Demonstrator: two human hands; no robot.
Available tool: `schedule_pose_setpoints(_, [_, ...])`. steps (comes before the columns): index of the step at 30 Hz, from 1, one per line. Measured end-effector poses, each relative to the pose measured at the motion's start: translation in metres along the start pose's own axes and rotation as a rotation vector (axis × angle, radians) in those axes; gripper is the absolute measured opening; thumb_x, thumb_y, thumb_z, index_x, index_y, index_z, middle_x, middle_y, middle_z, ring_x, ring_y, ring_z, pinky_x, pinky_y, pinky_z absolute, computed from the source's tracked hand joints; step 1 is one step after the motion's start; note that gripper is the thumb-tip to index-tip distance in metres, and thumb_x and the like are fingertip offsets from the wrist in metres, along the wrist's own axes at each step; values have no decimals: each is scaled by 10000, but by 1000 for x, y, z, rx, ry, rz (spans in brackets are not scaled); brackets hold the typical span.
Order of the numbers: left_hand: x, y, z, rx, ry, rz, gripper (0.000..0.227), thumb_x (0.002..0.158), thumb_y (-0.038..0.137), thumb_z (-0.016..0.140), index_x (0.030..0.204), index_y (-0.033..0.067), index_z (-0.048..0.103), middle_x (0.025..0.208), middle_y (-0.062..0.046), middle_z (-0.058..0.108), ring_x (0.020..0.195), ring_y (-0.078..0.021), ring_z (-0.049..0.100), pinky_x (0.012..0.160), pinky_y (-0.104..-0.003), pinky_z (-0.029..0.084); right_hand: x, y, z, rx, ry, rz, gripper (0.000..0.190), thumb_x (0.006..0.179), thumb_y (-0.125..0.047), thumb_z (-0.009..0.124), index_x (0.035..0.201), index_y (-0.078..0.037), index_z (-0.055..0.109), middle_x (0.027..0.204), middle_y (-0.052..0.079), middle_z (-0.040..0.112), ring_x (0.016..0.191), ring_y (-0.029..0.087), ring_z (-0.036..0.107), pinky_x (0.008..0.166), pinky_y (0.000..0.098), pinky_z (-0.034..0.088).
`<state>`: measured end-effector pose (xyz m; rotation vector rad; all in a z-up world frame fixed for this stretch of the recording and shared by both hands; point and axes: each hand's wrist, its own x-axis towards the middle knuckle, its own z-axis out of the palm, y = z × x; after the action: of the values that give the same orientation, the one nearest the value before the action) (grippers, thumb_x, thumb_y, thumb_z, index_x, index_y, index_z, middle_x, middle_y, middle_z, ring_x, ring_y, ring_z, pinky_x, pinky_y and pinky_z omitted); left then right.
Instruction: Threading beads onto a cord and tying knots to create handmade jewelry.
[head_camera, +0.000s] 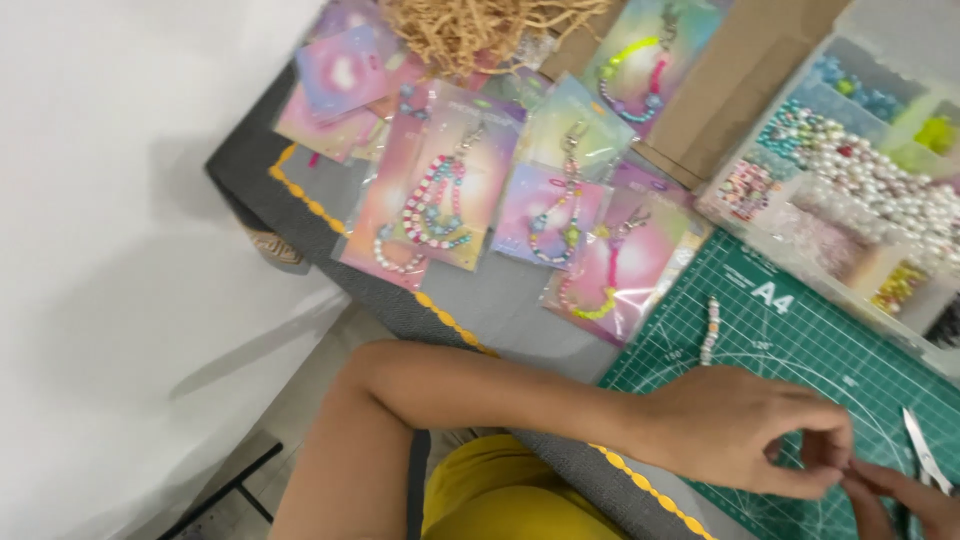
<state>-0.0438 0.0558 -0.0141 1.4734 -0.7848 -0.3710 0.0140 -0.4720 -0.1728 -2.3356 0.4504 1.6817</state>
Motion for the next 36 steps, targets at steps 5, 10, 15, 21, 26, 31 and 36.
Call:
schedule_pose_setpoints(5, [-3,36,-9,80,7,26,151,1064,373,530,1071,243,608,1034,108,686,667,-84,619,570,-278,460,-306,-243,168,-284,1293,-610,261,924,-232,797,1153,-109,774,1115,40,779,1007,164,731,897,358,612])
schedule_pose_setpoints(10, [-6,45,-6,333,46,28,113,995,284,556,1022,179,587,920,50,687,679,-172,648,678,-379,455,-309,-271,168,-100,1389,-868,38,941,-37,758,958,-60,733,950,88,730,824,213,694,803,361,564])
schedule_pose_setpoints(15, [-12,54,0,287,5,-24,157,927,282,541,973,131,545,843,39,650,658,-201,637,668,-401,476,-314,-274,170,-144,1429,-929,45,904,-73,776,895,-56,736,919,76,742,836,206,711,779,347,562])
schedule_pose_setpoints(21, [-16,59,1,-50,-51,-263,157,955,283,598,1018,144,559,936,56,656,721,-129,633,611,-311,513,-314,-270,177,-223,1475,-884,66,903,-111,796,900,-83,736,916,79,747,813,238,736,748,359,576])
schedule_pose_setpoints(26, [-20,51,5,-337,30,-345,192,1004,264,648,1144,162,567,1084,30,654,826,-147,647,728,-326,566,-313,-273,174,-240,1472,-842,65,911,-122,787,934,-87,737,931,62,760,842,231,745,778,364,572])
schedule_pose_setpoints(31, [-14,62,-4,-364,166,-271,287,985,82,663,1200,105,475,1128,-82,638,883,-194,675,782,-326,589,-313,-270,166,359,1107,-882,83,899,-143,706,883,-62,712,848,64,746,752,165,734,734,284,588])
schedule_pose_setpoints(36, [-9,62,-12,-79,96,-108,316,994,124,668,1251,69,492,1150,-75,664,960,-197,706,883,-330,599,-309,-257,166,652,834,-829,72,910,-146,697,897,-78,719,852,33,744,772,150,722,720,287,586])
